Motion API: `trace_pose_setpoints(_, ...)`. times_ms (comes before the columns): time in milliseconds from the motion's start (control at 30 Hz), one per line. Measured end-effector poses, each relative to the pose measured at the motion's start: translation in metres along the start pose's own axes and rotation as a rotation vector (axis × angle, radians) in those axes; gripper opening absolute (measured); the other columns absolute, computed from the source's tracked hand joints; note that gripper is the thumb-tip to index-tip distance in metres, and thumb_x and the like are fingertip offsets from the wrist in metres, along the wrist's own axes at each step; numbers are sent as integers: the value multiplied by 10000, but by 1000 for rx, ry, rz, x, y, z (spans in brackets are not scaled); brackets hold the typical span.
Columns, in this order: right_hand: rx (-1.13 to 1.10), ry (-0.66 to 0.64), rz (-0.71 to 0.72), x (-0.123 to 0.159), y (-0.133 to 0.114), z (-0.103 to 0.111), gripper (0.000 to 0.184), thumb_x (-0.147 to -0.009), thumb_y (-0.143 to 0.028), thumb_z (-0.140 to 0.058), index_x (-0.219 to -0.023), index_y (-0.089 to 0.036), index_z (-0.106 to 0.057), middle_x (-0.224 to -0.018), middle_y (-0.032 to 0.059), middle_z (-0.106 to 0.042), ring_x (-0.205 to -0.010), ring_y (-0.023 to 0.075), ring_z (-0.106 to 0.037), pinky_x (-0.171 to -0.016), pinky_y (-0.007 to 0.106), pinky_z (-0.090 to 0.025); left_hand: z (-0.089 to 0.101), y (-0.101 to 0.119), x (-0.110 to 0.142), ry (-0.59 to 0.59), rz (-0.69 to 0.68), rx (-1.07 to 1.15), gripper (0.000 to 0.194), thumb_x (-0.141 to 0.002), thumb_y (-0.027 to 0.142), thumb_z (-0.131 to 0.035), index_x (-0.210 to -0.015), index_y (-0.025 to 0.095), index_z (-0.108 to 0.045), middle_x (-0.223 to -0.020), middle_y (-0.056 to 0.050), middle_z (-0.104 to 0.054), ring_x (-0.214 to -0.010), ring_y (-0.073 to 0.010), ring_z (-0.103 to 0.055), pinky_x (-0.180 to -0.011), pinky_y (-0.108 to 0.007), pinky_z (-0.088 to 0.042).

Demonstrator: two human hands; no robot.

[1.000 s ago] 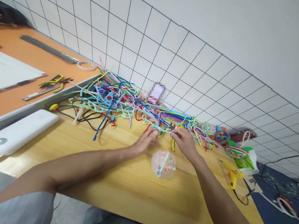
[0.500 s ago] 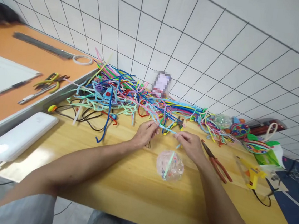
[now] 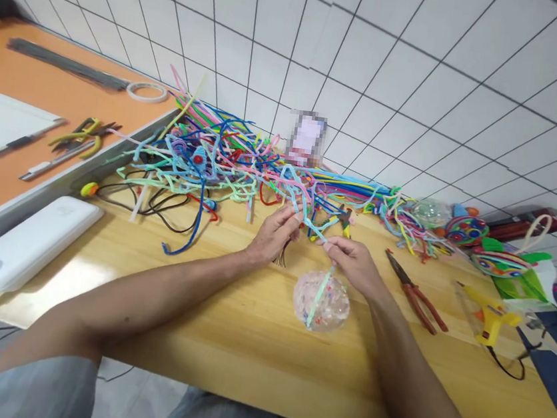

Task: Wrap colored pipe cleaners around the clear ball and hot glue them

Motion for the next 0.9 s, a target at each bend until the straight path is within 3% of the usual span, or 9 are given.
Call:
trace_pose_setpoints(67, 30, -19, 16, 2, -1, -2, 332, -873, -476, -613, -891, -199, -796, -665, -5, -627, -642, 165, -541, -639, 296, -391, -4, 1, 3, -43, 49, 105, 361, -946, 521, -715, -1124, 207, -725, -834, 0, -692, -614, -110, -600, -638, -255, -510)
trace_pose_setpoints(200, 22, -40, 71, 8, -5, -8, 251, -884, -414, -613, -867, -213, -764, -837, 14, -726, -759, 185, -607, -712, 304, -419, -13, 6, 9, -82, 91, 205, 349, -899, 491, -768, -1071, 200, -681, -1031, -36, -773, -579, -86, -615, -592, -246, -548)
trace_pose_setpoints(333, -36, -55, 93, 9, -10, -10, 268, -919, -439, -629, -972, -219, -773, -881, 13, -726, -764, 181, -598, -710, 303, -419, -19, 10, 11, -74, 59, 112, 346, -920, 516, -734, -989, 190, -643, -903, -14, -757, -585, -94, -638, -594, -235, -552)
trace_pose_setpoints(467, 20, -16, 168, 4, -18, -5, 296, -958, -451, -615, -886, -212, -774, -827, 9, -707, -763, 174, -580, -717, 301, -405, -22, 15, 4, -99, 60, 29, 373, -943, 556, -699, -902, 191, -633, -732, 18, -677, -608, -119, -653, -614, -241, -553)
trace_pose_setpoints(700, 9, 60, 126, -5, -21, -1, 328, -933, -498, -625, -803, -212, -720, -710, -8, -613, -693, 161, -517, -660, 289, -376, -20, 16, -14, -88, 96, -155, 443, -1010, 628, -559, -919, 205, -654, -551, 41, -601, -429, -127, -552, -459, -245, -400)
trace_pose_setpoints(900, -95, 184, 33, -5, -7, 7, 337, -891, -527, -655, -811, -216, -755, -709, 20, -644, -687, 179, -541, -624, 295, -408, -2, 3, -30, 66, 105, -123, 448, -986, 599, -634, -770, 208, -596, -471, 86, -416, -393, -82, -373, -429, -230, -273)
Point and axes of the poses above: each hand's wrist, its own x-axis away from the middle knuckle, its own z-axis out of the back of the hand, y = z × x, the point moved 2 cm from there along -x, towards the middle knuckle
